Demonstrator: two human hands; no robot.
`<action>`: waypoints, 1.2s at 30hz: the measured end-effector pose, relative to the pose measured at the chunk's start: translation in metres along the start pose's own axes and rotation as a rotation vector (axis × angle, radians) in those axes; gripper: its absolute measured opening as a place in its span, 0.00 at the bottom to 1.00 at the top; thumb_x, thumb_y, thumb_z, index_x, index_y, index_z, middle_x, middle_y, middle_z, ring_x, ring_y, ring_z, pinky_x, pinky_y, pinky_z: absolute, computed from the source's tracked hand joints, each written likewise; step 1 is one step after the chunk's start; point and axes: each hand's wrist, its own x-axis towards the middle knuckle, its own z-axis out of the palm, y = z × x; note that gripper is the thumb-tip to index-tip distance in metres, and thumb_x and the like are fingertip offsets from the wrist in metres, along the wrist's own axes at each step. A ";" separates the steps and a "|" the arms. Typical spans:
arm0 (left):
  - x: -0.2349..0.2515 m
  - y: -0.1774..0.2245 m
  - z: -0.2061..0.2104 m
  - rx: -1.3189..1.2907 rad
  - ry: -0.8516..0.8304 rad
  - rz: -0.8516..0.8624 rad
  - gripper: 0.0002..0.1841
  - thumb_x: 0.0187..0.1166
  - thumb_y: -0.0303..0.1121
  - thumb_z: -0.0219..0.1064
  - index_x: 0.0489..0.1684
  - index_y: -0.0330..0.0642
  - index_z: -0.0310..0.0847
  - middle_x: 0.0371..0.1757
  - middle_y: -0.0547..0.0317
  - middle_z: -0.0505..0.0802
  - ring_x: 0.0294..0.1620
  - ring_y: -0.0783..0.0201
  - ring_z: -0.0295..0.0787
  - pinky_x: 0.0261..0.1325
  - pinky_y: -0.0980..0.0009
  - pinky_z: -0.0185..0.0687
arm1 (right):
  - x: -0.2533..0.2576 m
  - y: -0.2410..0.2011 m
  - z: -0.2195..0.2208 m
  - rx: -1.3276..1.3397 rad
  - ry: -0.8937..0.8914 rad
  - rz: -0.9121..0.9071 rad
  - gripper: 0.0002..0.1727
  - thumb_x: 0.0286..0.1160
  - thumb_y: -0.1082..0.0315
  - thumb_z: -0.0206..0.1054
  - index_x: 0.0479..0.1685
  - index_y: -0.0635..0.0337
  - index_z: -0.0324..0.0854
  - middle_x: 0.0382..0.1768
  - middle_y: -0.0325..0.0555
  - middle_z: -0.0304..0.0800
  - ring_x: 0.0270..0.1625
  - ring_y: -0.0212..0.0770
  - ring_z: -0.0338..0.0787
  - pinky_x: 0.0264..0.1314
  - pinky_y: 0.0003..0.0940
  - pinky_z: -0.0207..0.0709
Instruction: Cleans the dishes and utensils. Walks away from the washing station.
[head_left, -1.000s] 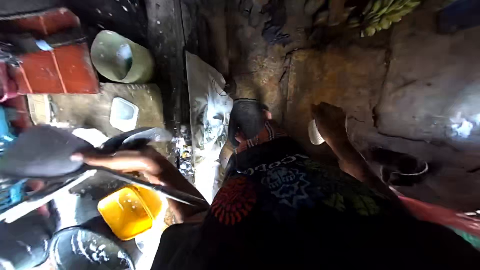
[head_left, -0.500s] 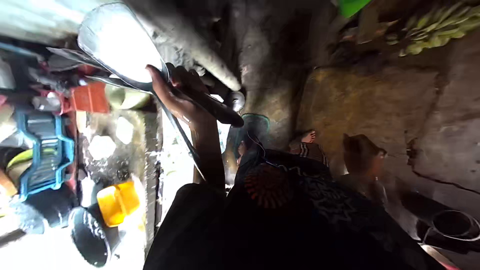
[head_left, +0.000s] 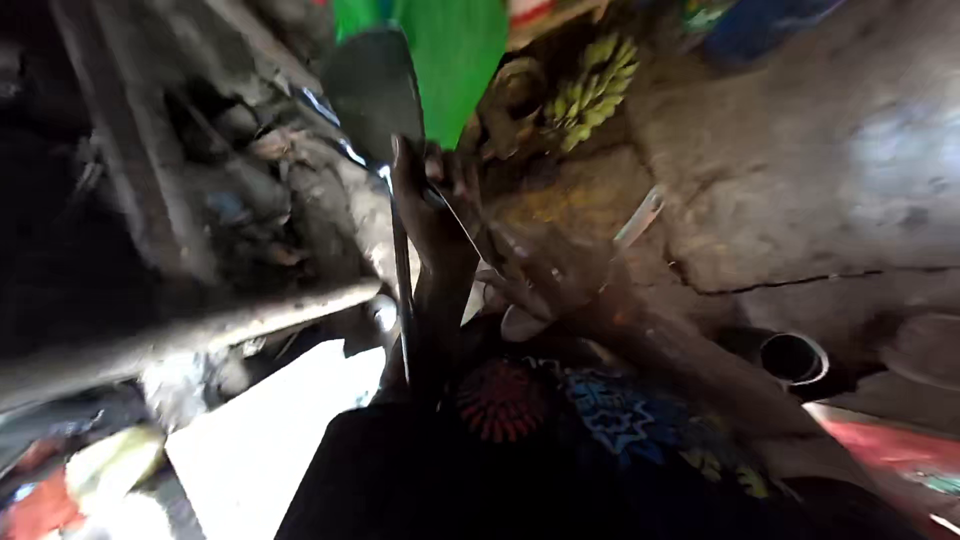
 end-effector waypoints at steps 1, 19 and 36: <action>0.014 -0.020 0.017 0.074 0.052 -0.006 0.28 0.93 0.57 0.41 0.27 0.52 0.76 0.21 0.69 0.81 0.23 0.71 0.79 0.32 0.73 0.80 | -0.021 0.046 0.016 -0.149 0.044 -0.146 0.16 0.81 0.62 0.67 0.58 0.62 0.89 0.51 0.57 0.93 0.40 0.49 0.93 0.36 0.39 0.85; 0.345 -0.240 0.156 0.596 0.564 -0.311 0.26 0.97 0.43 0.32 0.66 0.33 0.73 0.48 0.46 0.87 0.41 0.58 0.85 0.42 0.62 0.82 | 0.088 0.403 -0.099 -0.419 0.259 0.231 0.23 0.88 0.56 0.49 0.56 0.61 0.88 0.43 0.50 0.95 0.40 0.48 0.95 0.40 0.49 0.87; 0.517 -0.355 0.186 0.841 0.687 0.057 0.24 0.98 0.38 0.32 0.67 0.28 0.68 0.42 0.52 0.87 0.36 0.67 0.87 0.40 0.70 0.85 | 0.201 0.737 -0.525 -0.459 0.532 0.574 0.24 0.82 0.62 0.60 0.63 0.79 0.76 0.57 0.76 0.82 0.60 0.66 0.85 0.63 0.66 0.74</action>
